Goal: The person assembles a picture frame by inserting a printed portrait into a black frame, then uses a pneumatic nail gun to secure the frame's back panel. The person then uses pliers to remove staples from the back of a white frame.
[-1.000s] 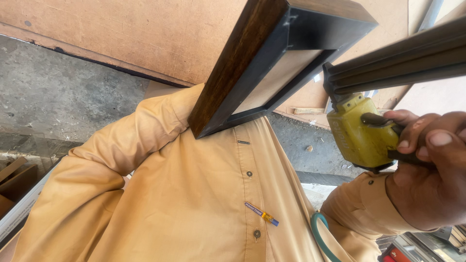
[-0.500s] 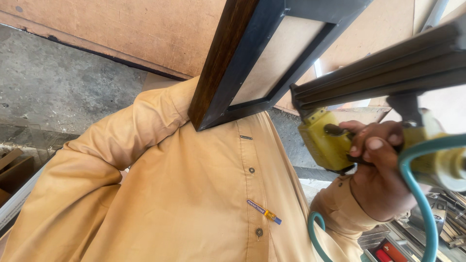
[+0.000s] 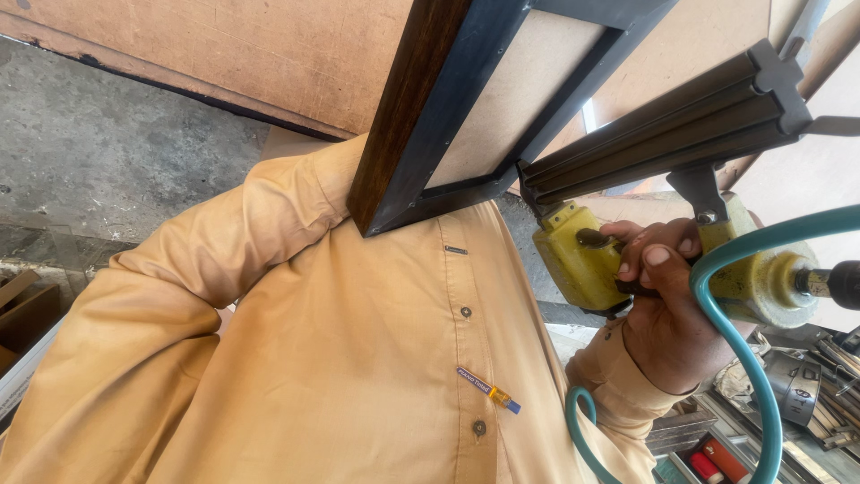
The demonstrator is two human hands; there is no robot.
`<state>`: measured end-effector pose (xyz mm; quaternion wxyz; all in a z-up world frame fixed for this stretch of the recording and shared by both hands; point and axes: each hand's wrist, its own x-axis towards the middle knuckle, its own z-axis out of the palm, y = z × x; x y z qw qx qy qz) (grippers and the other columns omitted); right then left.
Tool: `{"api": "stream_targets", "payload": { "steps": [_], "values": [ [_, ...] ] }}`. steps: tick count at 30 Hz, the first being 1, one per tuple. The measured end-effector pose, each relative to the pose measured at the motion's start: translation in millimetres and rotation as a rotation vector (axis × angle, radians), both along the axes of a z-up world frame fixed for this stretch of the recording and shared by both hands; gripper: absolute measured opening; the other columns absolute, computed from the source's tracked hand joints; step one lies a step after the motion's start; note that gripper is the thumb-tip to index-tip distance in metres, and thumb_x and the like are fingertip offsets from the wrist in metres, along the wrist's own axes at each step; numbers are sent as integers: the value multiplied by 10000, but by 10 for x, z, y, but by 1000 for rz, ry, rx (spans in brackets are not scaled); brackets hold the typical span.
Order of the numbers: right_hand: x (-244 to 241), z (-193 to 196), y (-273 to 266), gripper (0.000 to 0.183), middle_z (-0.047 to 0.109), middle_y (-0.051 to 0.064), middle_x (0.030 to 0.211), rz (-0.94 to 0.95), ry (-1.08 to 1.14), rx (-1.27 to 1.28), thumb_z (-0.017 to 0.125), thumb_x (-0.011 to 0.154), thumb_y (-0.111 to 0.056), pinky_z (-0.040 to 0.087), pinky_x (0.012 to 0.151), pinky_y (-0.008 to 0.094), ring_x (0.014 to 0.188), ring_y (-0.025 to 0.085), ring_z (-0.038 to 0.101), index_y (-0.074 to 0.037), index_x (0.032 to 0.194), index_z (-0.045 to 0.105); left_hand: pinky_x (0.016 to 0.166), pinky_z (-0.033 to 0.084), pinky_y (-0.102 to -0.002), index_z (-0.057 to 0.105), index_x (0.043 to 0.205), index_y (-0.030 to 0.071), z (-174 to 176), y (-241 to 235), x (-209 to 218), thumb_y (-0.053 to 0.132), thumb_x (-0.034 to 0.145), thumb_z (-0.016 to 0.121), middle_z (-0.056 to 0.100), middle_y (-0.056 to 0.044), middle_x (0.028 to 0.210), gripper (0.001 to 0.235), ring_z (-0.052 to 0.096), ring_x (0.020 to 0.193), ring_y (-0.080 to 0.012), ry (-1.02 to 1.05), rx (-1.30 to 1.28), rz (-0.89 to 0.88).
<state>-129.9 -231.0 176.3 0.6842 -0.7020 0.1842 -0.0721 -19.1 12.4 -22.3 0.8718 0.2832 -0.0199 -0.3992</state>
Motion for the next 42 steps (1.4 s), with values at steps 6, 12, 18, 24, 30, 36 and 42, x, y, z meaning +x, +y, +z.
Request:
{"api": "stream_targets", "payload": {
  "steps": [6, 12, 18, 24, 30, 36, 42],
  "values": [
    [-2, -2, -2, 134, 521, 100, 794, 17, -5, 15, 603, 1045, 94, 530, 978, 540, 768, 228, 575, 8, 1122, 536, 863, 649, -425, 565, 1233, -67, -5, -11, 2, 648, 981, 444, 670, -194, 1089, 768, 738, 974, -282, 2, -3, 14],
    [-19, -11, -23, 141, 534, 118, 807, 16, -8, 10, 613, 1039, 99, 537, 956, 531, 762, 229, 568, 9, 1118, 538, 860, 651, -426, 563, 1226, -69, -22, -17, -4, 644, 983, 438, 668, -195, 1087, 763, 740, 970, -284, 10, -4, 23],
    [-103, 32, -223, 131, 533, 118, 783, 13, -5, 2, 613, 1031, 102, 547, 930, 546, 742, 244, 593, -6, 1054, 542, 858, 653, -427, 561, 1220, -70, -44, -24, 25, 640, 985, 431, 666, -197, 1086, 759, 741, 965, -285, 20, -2, 44],
    [-249, 117, -574, 140, 529, 116, 771, -49, -93, 37, 582, 1040, 105, 548, 998, 559, 694, 220, 553, -21, 1063, 526, 855, 655, -427, 559, 1213, -72, -67, -78, 79, 636, 988, 424, 664, -198, 1085, 755, 743, 961, -286, 33, 1, 54],
    [-216, -128, -726, 166, 538, 119, 791, -127, -127, 49, 579, 1035, 133, 555, 1020, 560, 739, 238, 588, -18, 1080, 526, 852, 657, -428, 557, 1207, -73, -102, -121, 141, 633, 990, 418, 663, -200, 1084, 751, 744, 956, -288, 54, 10, 100],
    [-151, -376, -635, 167, 578, 110, 810, -117, -131, 116, 596, 1065, 150, 562, 988, 552, 790, 240, 646, -12, 1093, 566, 849, 659, -429, 555, 1200, -75, -147, -201, 262, 629, 992, 411, 661, -201, 1083, 747, 745, 952, -289, 63, 12, 167],
    [-66, -534, -522, 178, 590, 114, 832, -173, -117, 156, 623, 1023, 160, 568, 965, 566, 772, 235, 637, 19, 1128, 598, 847, 661, -430, 553, 1193, -76, -231, -227, 472, 625, 995, 404, 659, -203, 1081, 744, 747, 948, -291, 62, 17, 248]
  ]
}}
